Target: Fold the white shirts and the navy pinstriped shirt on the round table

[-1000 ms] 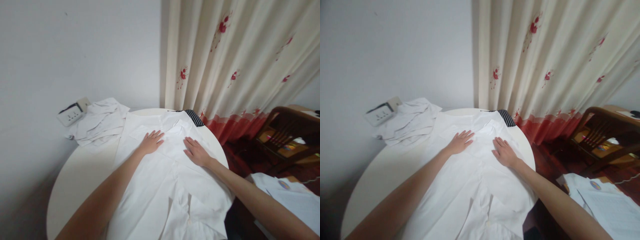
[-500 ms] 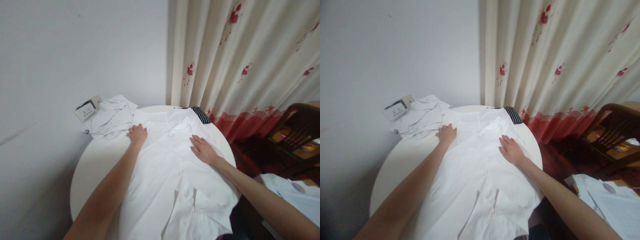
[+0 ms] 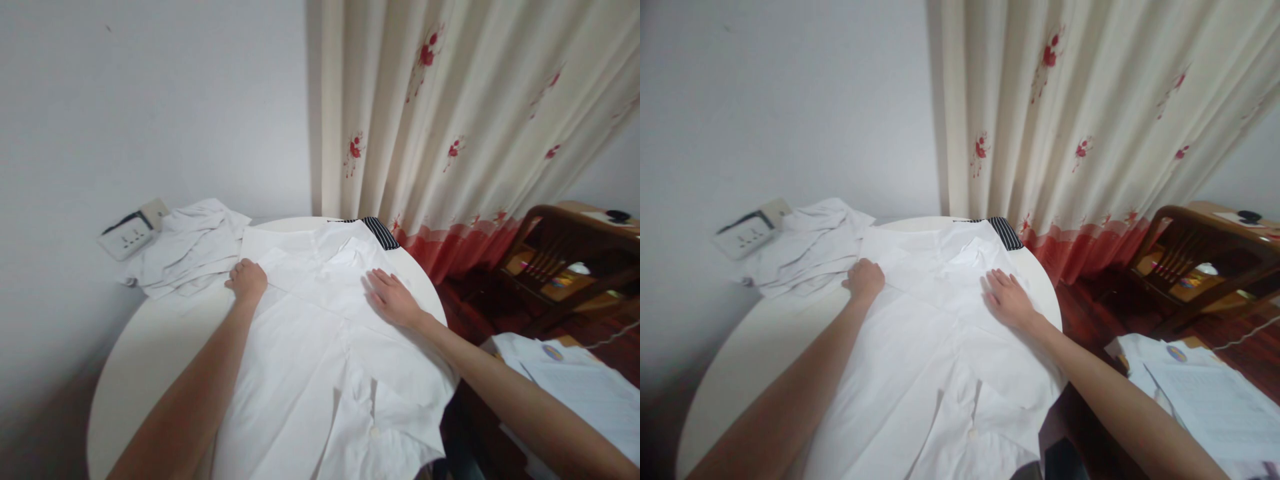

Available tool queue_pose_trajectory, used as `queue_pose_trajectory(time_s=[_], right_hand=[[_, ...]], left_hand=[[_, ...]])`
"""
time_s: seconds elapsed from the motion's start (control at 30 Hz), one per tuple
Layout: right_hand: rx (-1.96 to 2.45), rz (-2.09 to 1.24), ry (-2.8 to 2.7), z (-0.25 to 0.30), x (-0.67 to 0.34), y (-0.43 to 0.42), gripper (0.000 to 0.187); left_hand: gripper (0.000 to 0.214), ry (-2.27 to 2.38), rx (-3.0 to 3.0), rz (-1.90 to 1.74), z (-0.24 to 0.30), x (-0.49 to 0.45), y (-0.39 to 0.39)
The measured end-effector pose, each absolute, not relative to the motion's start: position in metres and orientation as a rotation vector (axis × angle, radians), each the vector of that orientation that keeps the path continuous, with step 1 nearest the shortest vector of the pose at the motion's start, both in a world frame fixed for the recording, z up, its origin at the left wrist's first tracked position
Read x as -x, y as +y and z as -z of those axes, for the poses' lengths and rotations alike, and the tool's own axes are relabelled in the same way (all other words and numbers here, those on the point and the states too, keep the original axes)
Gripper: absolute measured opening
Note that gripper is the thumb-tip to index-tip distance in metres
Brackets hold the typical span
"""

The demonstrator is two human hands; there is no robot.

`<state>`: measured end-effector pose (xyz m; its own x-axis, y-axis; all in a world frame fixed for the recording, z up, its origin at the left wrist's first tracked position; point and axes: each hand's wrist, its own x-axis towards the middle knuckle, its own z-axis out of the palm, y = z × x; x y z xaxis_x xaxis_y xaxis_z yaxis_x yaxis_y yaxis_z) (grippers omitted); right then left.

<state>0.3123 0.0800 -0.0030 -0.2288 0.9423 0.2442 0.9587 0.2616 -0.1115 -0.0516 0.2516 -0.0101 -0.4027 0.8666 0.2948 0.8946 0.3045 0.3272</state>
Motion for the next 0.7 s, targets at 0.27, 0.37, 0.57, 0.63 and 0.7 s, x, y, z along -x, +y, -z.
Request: queue_pose_trajectory(time_s=[0.27, 0.37, 0.57, 0.63, 0.7], right_hand=[[2.102, 0.201, -2.073, 0.021, -0.345, 0.068, 0.057], [2.120, 0.237, -2.049, 0.025, -0.346, 0.065, 0.059], [2.101, 0.256, -2.134, 0.027, -0.349, 0.064, 0.062], [2.121, 0.267, -2.138, 0.026, -0.347, 0.066, 0.061], [2.146, 0.284, -2.106, 0.024, -0.338, 0.069, 0.063]], left_hand=[[0.033, -2.504, 1.652, 0.785, 0.000, 0.048, 0.248], [0.033, -2.464, 1.633, 0.815, -0.003, 0.050, 0.247], [0.036, -2.292, 1.683, 0.675, -0.003, 0.051, 0.239], [0.039, -2.145, 1.801, 0.682, -0.003, 0.044, 0.236], [0.040, -1.941, 2.073, 0.643, -0.001, 0.032, 0.234]])
